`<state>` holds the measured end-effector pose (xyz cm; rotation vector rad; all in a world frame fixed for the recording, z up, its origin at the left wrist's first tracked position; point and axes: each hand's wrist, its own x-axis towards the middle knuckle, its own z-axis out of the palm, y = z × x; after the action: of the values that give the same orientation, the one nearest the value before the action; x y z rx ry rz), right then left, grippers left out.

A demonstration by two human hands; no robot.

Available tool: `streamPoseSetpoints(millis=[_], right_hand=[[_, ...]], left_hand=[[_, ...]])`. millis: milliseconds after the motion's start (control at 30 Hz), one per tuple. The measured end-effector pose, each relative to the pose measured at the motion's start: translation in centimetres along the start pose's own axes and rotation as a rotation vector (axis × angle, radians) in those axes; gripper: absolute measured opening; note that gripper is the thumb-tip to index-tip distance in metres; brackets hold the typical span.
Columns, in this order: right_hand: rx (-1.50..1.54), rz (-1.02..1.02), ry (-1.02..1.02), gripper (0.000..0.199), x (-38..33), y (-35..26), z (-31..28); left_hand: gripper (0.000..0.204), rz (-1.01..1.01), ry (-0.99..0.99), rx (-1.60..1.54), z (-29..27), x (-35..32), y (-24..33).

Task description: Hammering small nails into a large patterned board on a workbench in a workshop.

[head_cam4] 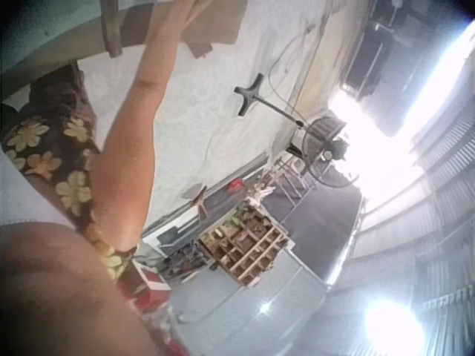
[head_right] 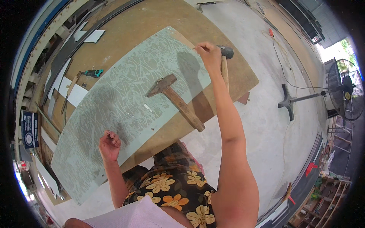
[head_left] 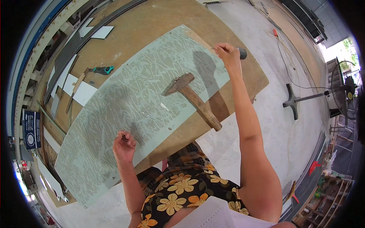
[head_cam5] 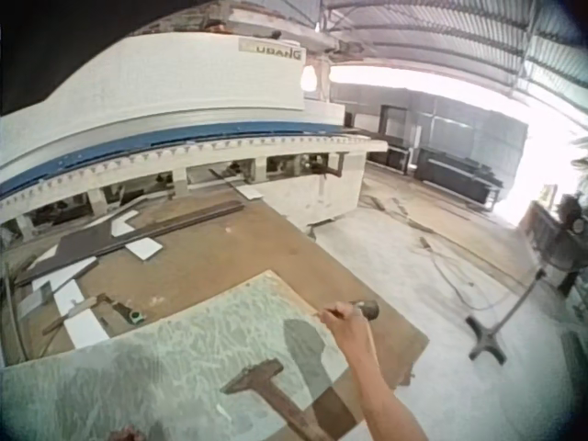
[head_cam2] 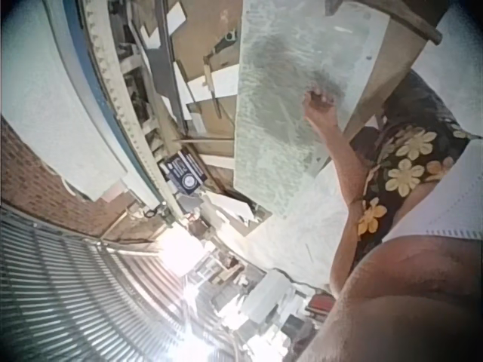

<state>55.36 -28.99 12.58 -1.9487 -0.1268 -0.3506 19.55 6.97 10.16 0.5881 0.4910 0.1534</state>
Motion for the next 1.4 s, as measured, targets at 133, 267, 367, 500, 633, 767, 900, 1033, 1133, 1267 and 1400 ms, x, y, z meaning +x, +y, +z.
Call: streamPoseSetpoints(millis=[133,267,367,500,633,767,900,1033,1133,1267,1400], right_hand=[[0.044,0.041,-0.136,0.013,6.1,1.9,5.5],[-0.105,0.013,-0.116,0.012,10.7,3.9,9.3],[-0.150,0.021,-0.070,0.015,12.1,4.2,11.6],[-0.298,0.035,-0.062,0.014,12.4,3.8,13.4],[-0.421,0.028,-0.101,0.016,13.0,4.5,13.4],[-0.525,0.065,-0.176,0.012,12.9,4.3,14.2],[-0.531,0.024,-0.138,0.011,12.9,4.6,14.9],[-0.360,0.046,-0.196,0.018,14.3,6.4,13.2],[-0.268,0.014,-0.153,0.022,14.1,7.3,11.2],[-0.269,-0.055,-0.238,0.022,9.3,5.2,8.9],[-0.217,-0.035,-0.379,0.018,2.8,1.8,4.9]], left_hand=[[0.014,-0.018,0.007,-0.025,-1.3,-0.1,-0.1],[0.016,-0.042,-0.055,-0.072,-2.5,0.1,-0.4],[0.016,-0.031,-0.069,-0.095,-2.6,-0.1,-0.4],[0.017,-0.033,-0.085,-0.113,-3.0,-0.1,-0.3],[0.018,-0.008,-0.157,-0.121,-3.2,0.2,-0.5],[0.017,0.003,-0.172,-0.115,-3.3,0.3,-0.3],[0.017,0.008,-0.165,-0.114,-3.6,0.1,-0.3],[0.017,0.004,-0.184,-0.126,-3.4,0.4,-0.6],[0.017,0.006,-0.194,-0.136,-3.5,0.5,-0.9],[0.017,0.023,-0.202,-0.152,-4.3,-0.1,-0.5],[0.017,0.017,-0.184,-0.107,-3.3,0.5,-0.6]])
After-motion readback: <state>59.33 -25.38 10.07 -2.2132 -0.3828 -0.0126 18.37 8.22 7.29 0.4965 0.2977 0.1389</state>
